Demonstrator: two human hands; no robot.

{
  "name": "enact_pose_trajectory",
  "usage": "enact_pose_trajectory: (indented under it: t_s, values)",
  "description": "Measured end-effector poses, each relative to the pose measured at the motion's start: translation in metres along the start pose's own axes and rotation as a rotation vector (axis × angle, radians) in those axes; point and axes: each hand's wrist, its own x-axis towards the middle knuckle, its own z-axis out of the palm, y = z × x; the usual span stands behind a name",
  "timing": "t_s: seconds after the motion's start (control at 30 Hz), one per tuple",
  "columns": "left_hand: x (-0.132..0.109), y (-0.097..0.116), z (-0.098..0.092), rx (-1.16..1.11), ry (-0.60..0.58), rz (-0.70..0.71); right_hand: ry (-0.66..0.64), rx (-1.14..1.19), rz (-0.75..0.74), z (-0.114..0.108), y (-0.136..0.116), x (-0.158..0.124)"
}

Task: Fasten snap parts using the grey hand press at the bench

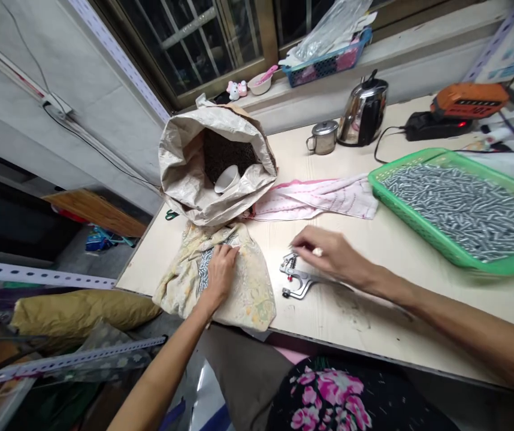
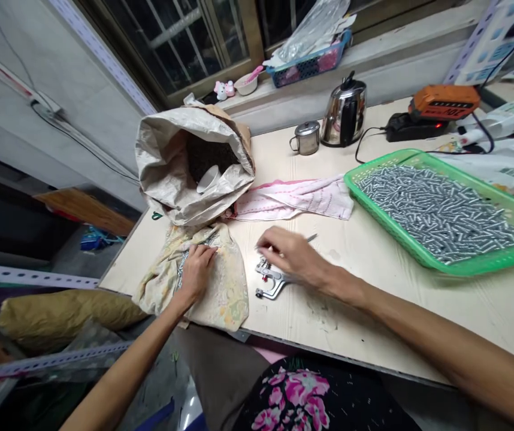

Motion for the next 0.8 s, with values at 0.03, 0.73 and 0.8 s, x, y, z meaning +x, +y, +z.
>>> enact_pose_trajectory:
  t_s: [0.03, 0.73, 0.8]
  values:
    - [0.007, -0.005, 0.003, 0.016, -0.047, 0.032, 0.104, -0.121, 0.054, -0.024, -0.001, -0.001]
    - [0.009, 0.07, -0.024, -1.007, -0.489, -0.478, -0.327, -0.478, 0.249, 0.029, 0.013, -0.081]
    - [0.002, 0.085, -0.023, -1.151, -0.508, -0.558, -0.291, -0.495, 0.198, 0.03, 0.016, -0.082]
